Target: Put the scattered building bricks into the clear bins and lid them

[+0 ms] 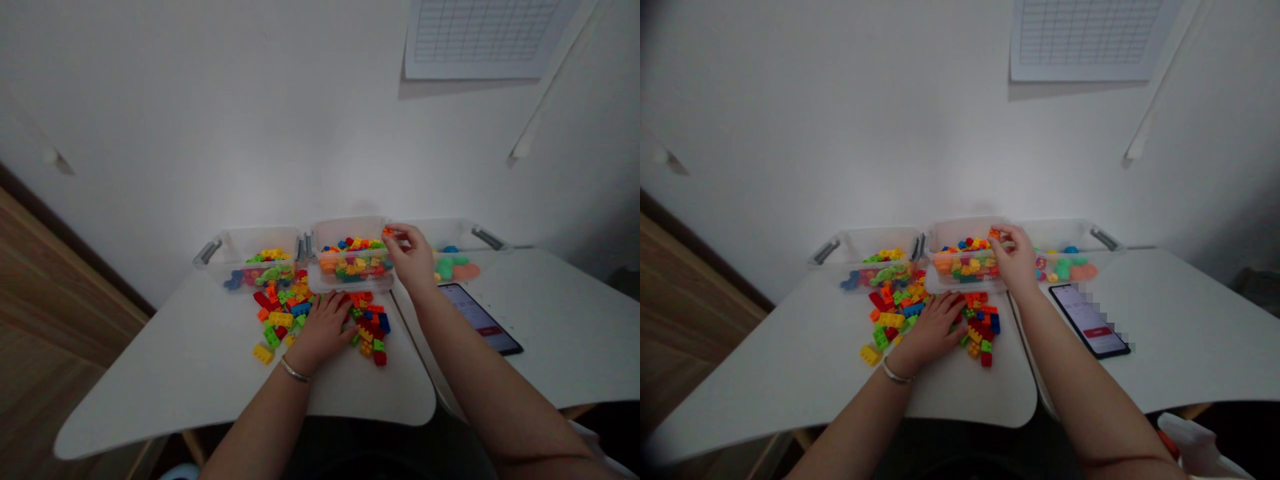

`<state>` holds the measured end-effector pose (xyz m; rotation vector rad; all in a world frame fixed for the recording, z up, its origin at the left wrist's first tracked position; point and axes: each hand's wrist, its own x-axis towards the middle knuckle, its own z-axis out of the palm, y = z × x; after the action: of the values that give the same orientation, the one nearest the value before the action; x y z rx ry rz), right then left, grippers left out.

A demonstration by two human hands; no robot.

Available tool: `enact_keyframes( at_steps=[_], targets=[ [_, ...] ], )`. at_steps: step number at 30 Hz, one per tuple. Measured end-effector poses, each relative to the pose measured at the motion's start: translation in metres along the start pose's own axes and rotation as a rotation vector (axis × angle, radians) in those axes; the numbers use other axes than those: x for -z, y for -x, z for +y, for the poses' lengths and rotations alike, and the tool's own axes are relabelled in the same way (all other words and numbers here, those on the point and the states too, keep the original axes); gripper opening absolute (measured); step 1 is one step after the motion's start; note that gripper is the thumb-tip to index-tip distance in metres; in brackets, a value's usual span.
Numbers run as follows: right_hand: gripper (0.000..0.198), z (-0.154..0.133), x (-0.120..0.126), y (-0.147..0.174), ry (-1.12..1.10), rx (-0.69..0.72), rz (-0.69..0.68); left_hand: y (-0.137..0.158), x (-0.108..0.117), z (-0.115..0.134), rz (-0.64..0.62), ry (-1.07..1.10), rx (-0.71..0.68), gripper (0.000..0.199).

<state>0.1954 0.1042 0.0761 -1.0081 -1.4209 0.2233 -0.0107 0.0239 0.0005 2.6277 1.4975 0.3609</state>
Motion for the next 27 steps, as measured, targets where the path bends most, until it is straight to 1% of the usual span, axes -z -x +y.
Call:
enact_keyframes(
  at_steps=[3, 5, 8, 10, 12, 17, 21, 25, 27],
  targets=[
    [0.027, 0.0, -0.009, -0.02, 0.065, 0.043, -0.023, 0.0, 0.0, 0.0, 0.002, -0.002, -0.002, 0.056],
    [0.025, 0.002, -0.017, -0.029, 0.114, 0.012, -0.076, 0.0, 0.0, 0.0, 0.0, -0.002, 0.004, 0.056],
    [0.021, 0.006, -0.027, -0.036, 0.262, -0.059, -0.217, -0.001, -0.001, 0.001, 0.0, -0.002, 0.007, 0.054],
    [0.022, 0.007, -0.029, -0.037, 0.359, -0.068, -0.317, -0.002, -0.001, 0.001, 0.003, -0.005, 0.005, 0.054],
    [0.023, 0.008, -0.03, -0.037, 0.394, -0.066, -0.367, -0.002, 0.0, 0.002, 0.001, -0.008, 0.005, 0.054],
    [0.028, 0.01, -0.027, -0.034, 0.314, -0.036, -0.346, -0.002, 0.001, 0.003, -0.01, -0.016, 0.007, 0.056],
    [0.035, 0.01, -0.025, -0.032, 0.315, -0.003, -0.314, -0.002, 0.0, 0.002, 0.001, -0.017, 0.004, 0.056],
    [0.03, 0.011, -0.023, -0.029, 0.282, 0.042, -0.288, -0.001, 0.0, 0.002, -0.002, -0.021, -0.002, 0.056],
    [0.029, 0.012, -0.021, -0.027, 0.263, 0.081, -0.251, -0.001, 0.001, 0.002, -0.004, -0.023, -0.003, 0.056]
  ],
)
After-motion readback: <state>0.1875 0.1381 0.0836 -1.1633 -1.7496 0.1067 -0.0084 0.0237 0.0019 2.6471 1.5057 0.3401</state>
